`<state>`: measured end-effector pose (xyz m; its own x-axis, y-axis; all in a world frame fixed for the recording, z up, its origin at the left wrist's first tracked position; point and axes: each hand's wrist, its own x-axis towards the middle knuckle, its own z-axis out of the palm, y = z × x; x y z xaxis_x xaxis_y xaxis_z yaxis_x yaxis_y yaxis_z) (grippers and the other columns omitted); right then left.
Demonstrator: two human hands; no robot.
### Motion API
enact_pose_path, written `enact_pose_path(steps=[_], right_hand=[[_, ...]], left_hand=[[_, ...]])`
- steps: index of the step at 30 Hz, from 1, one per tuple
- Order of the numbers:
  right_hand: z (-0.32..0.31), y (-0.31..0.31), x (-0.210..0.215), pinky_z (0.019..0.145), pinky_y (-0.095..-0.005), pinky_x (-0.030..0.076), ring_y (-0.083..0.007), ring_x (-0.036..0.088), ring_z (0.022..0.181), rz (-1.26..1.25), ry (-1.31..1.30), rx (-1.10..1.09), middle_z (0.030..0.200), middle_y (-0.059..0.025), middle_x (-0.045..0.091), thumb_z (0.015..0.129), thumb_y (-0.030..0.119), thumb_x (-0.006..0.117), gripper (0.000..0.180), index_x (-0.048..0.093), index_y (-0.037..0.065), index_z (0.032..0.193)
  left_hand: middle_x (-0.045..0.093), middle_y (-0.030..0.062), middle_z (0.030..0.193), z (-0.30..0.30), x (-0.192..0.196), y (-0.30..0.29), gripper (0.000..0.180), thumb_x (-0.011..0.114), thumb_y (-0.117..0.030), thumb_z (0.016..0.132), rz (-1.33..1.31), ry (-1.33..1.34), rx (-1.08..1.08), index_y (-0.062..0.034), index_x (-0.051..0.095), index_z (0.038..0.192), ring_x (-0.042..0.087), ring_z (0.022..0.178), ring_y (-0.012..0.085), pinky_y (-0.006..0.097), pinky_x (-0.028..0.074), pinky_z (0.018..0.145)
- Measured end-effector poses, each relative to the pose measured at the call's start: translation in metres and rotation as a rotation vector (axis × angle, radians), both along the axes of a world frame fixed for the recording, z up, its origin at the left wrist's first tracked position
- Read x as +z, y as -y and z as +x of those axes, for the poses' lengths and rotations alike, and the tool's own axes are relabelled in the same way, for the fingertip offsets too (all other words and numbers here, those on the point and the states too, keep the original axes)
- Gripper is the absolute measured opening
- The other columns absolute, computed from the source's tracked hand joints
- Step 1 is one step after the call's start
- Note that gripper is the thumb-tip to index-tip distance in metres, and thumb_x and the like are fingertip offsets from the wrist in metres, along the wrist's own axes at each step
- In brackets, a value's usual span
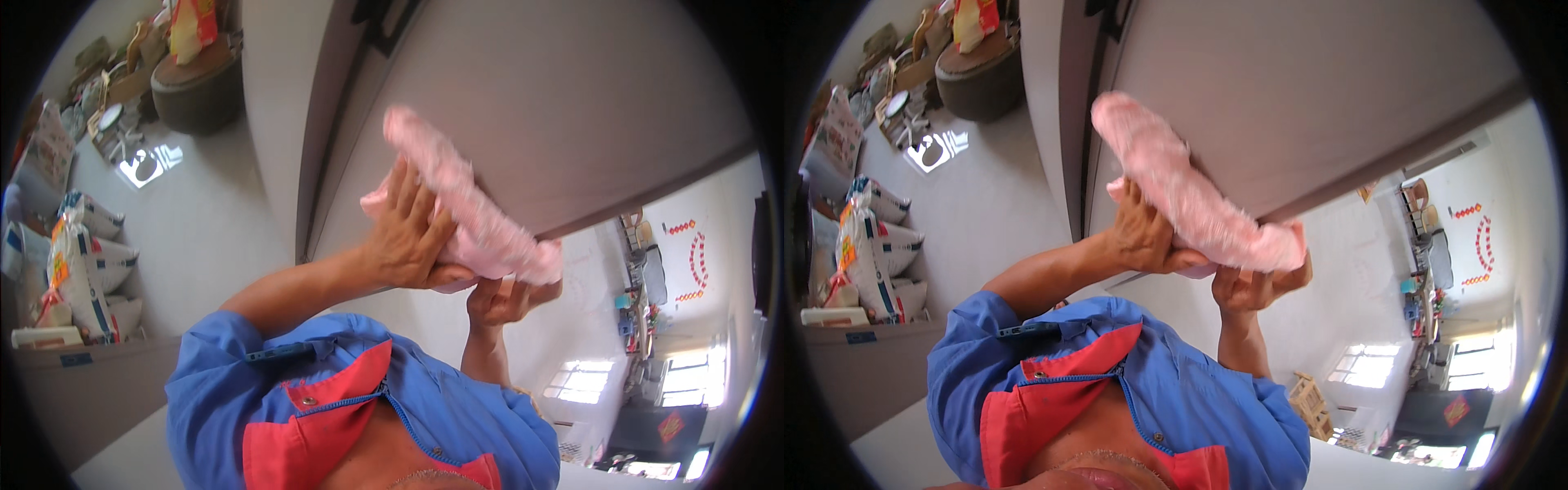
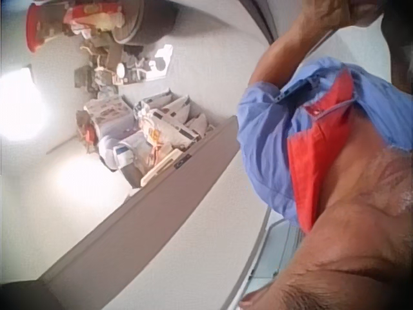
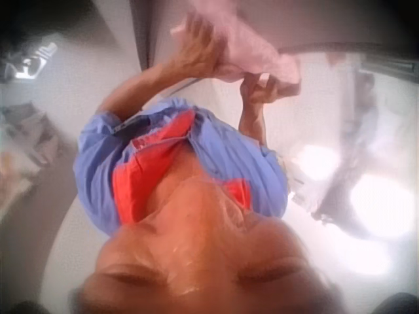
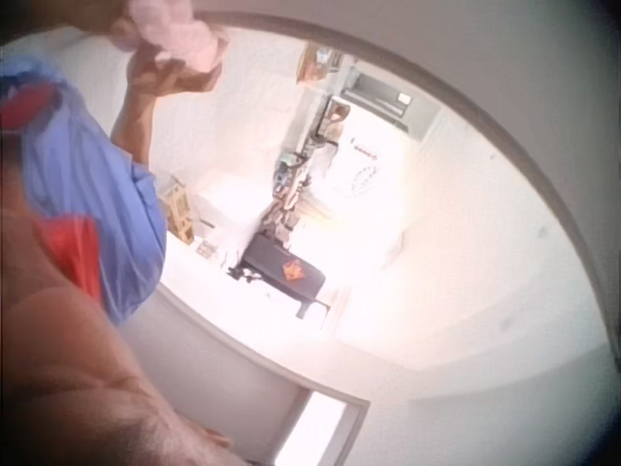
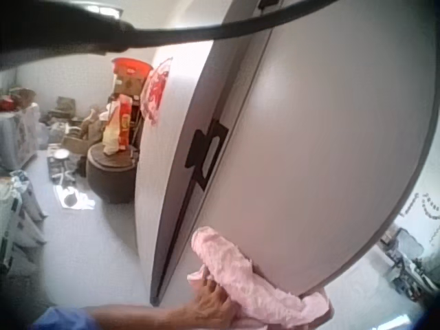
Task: The person opens the door and wipes down the edges and surfaces of the door and door frame using a cloth.
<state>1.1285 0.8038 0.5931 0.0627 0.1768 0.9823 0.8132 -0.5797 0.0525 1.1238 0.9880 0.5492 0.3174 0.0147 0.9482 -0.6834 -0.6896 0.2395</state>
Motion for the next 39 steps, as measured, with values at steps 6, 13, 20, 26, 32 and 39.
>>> enact_pose_path(steps=[6,13,20,26,32,39], right_hand=[[-0.038,0.004,-0.004,0.066,-0.0323,0.052,-0.0227,0.068,0.082,-0.020,-0.324,-0.139,0.098,-0.0139,0.069,0.086,0.000,0.070,0.027,0.068,-0.007,0.112],[-0.059,-0.051,0.002,0.087,-0.0410,0.059,-0.0383,0.070,0.104,-0.318,-0.691,0.462,0.127,-0.0324,0.063,0.088,-0.001,0.064,0.077,0.024,-0.007,0.154],[-0.044,-0.101,0.014,0.115,-0.0505,0.040,-0.0442,0.048,0.140,-0.313,-0.930,0.616,0.154,-0.0363,0.036,0.089,0.002,0.064,0.104,-0.011,0.000,0.160],[-0.032,-0.127,0.027,0.114,-0.0498,0.041,-0.0445,0.051,0.137,-0.216,-1.007,0.625,0.151,-0.0354,0.042,0.090,0.006,0.068,0.110,-0.016,-0.001,0.160],[-0.046,-0.101,0.041,0.111,-0.0486,0.045,-0.0451,0.055,0.134,-0.299,-0.808,0.488,0.145,-0.0385,0.048,0.088,0.005,0.068,0.098,0.001,-0.013,0.157],[-0.052,-0.055,0.006,0.103,-0.0474,0.049,-0.0405,0.061,0.123,-0.008,-0.465,0.415,0.127,-0.0345,0.060,0.076,0.000,0.065,0.074,0.030,-0.017,0.139]], left_hand=[[0.029,0.0324,0.159,-0.018,-0.025,0.005,0.089,0.060,-0.064,0.092,0.063,-0.166,-0.022,0.0035,0.042,0.148,0.023,0.146,0.0585,0.074,0.012,0.118],[0.023,0.0357,0.160,0.039,-0.037,-0.051,0.078,0.054,-0.046,0.098,-0.143,-0.138,0.067,0.0005,0.032,0.156,0.022,0.146,0.0609,0.067,0.016,0.120],[0.035,0.0308,0.157,0.071,-0.012,-0.107,0.076,0.061,-0.023,0.080,-0.168,0.057,0.063,-0.0025,0.041,0.151,0.037,0.142,0.0530,0.057,0.033,0.116],[0.042,0.0298,0.153,0.067,-0.004,-0.115,0.070,0.052,-0.002,0.081,-0.288,-0.064,-0.010,-0.0008,0.042,0.150,0.041,0.141,0.0497,0.054,0.034,0.117],[0.038,0.0350,0.154,0.031,0.036,-0.088,0.059,0.057,0.001,0.085,-0.176,0.026,0.211,0.0053,0.050,0.143,0.041,0.139,0.0520,0.059,0.035,0.114],[0.041,0.0391,0.146,-0.001,0.049,-0.023,0.056,0.058,-0.007,0.092,-0.323,-0.007,-0.123,0.0096,0.040,0.142,0.046,0.129,0.0552,0.057,0.039,0.107]])
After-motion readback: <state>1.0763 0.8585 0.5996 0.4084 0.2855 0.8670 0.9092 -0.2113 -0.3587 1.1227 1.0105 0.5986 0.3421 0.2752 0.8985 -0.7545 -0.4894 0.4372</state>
